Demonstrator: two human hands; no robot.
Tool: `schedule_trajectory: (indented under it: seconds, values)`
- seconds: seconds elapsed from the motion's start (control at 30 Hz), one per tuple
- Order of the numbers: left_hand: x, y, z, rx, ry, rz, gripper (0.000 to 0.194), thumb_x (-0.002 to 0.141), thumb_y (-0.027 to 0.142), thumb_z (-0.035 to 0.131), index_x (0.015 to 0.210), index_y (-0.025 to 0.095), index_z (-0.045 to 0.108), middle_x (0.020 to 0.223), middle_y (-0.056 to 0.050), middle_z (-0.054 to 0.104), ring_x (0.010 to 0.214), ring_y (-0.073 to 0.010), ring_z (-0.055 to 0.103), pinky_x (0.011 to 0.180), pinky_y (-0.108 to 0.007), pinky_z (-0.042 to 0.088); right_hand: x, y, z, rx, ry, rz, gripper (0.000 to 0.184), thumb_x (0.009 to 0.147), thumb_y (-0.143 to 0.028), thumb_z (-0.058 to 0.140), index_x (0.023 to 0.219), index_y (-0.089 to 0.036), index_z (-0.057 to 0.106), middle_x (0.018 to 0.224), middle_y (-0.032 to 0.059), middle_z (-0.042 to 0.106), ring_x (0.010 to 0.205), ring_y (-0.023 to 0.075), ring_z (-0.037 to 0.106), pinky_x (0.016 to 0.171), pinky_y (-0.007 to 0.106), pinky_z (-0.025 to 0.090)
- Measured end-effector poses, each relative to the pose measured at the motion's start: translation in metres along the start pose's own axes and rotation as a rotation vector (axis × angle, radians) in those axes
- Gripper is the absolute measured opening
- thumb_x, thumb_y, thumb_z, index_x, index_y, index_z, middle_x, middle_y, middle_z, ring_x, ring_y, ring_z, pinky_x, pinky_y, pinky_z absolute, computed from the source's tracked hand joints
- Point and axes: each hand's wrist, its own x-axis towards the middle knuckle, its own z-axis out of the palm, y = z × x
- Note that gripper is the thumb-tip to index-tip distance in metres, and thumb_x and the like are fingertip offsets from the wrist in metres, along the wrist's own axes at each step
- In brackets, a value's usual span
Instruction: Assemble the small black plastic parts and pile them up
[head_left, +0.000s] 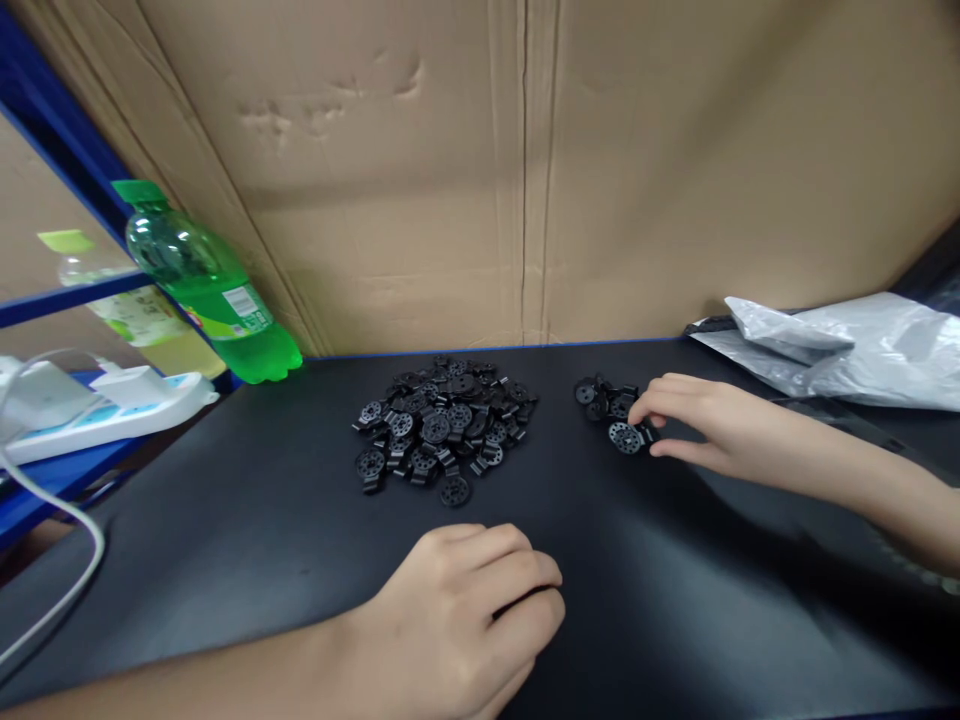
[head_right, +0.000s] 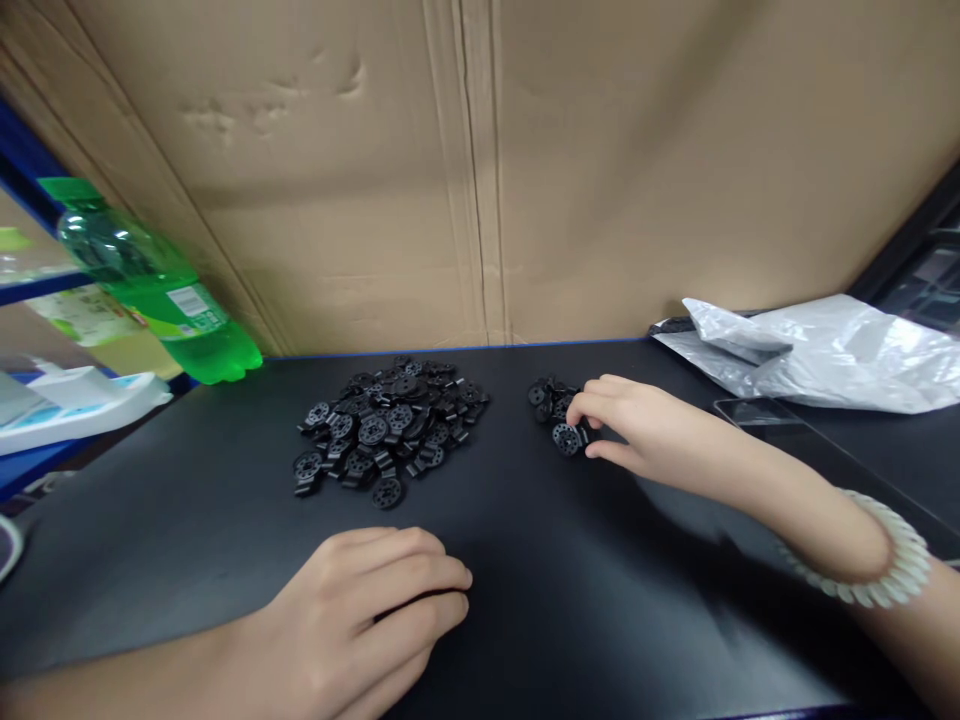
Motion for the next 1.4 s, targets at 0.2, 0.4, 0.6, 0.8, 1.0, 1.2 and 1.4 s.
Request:
schedule_trajectory:
  seconds: [0.2, 0.4, 0.6, 0.8, 1.0, 1.2, 1.4]
  values:
    - [0.0, 0.006, -0.006, 0.216, -0.106, 0.028, 0.023, 0.092, 0.008, 0.046, 0.1, 0.01, 0.067, 0.091, -0.011, 0.075, 0.072, -0.0232, 0.067, 0.058, -0.033, 0.055, -0.003, -0.001, 0.006, 0.026, 0.011, -0.019, 0.022, 0.09, -0.025, 0.058, 0.111, -0.022, 0.061, 0.097, 0.0083, 0.061, 0.088, 0.0264, 0.062, 0.076, 0.038, 0.051]
    - [-0.003, 0.007, -0.008, 0.561, -0.239, -0.2, 0.022, 0.081, 0.002, 0.056, 0.099, 0.007, 0.07, 0.092, -0.013, 0.074, 0.071, -0.0248, 0.067, 0.052, -0.033, 0.057, -0.002, -0.028, 0.01, -0.053, 0.178, -0.087, 0.021, 0.096, -0.024, 0.05, 0.115, -0.019, 0.059, 0.1, 0.0105, 0.062, 0.097, 0.0285, 0.059, 0.081, 0.041, 0.047]
    - [-0.007, 0.006, -0.002, 0.65, -0.382, -0.323, 0.034, 0.076, -0.005, 0.055, 0.107, 0.002, 0.068, 0.101, -0.017, 0.072, 0.073, -0.0247, 0.068, 0.057, -0.032, 0.06, -0.003, -0.06, 0.012, 0.079, 0.27, -0.133, 0.014, 0.095, -0.019, 0.052, 0.106, -0.021, 0.06, 0.092, 0.006, 0.064, 0.087, 0.0224, 0.061, 0.078, 0.036, 0.047]
    - [-0.004, 0.012, -0.006, 0.203, -0.253, -0.172, 0.032, 0.093, 0.01, 0.049, 0.124, 0.006, 0.059, 0.093, -0.01, 0.068, 0.074, -0.0233, 0.064, 0.063, -0.034, 0.059, -0.004, -0.096, 0.028, 0.428, 0.015, -0.068, 0.02, 0.093, -0.011, 0.049, 0.106, -0.021, 0.06, 0.083, 0.0006, 0.06, 0.076, 0.0139, 0.06, 0.07, 0.025, 0.047]
    - [0.004, -0.015, -0.021, -0.236, -0.227, -0.173, 0.037, 0.083, 0.012, 0.065, 0.12, 0.011, 0.063, 0.118, -0.013, 0.063, 0.103, -0.0244, 0.061, 0.093, -0.034, 0.054, -0.001, -0.102, 0.034, 0.599, -0.088, 0.117, 0.018, 0.089, -0.016, 0.051, 0.098, -0.023, 0.066, 0.075, -0.0014, 0.059, 0.066, 0.0137, 0.051, 0.061, 0.025, 0.04]
    - [0.009, -0.031, -0.025, -0.29, -0.345, -0.055, 0.031, 0.094, 0.012, 0.057, 0.123, 0.009, 0.065, 0.112, -0.014, 0.069, 0.103, -0.0245, 0.06, 0.098, -0.033, 0.05, 0.003, -0.097, 0.036, 0.909, -0.174, 0.31, 0.016, 0.086, -0.026, 0.055, 0.093, -0.02, 0.068, 0.069, -0.0027, 0.052, 0.062, 0.0125, 0.046, 0.058, 0.025, 0.037]
    - [0.007, -0.02, -0.004, -0.366, 0.036, -0.086, 0.025, 0.085, 0.02, 0.072, 0.105, 0.005, 0.071, 0.095, -0.015, 0.073, 0.083, -0.0213, 0.067, 0.08, -0.028, 0.055, -0.001, -0.096, 0.052, 1.305, -0.214, 0.335, 0.041, 0.085, -0.044, 0.064, 0.118, -0.021, 0.06, 0.087, 0.0026, 0.057, 0.07, 0.0142, 0.053, 0.057, 0.024, 0.047]
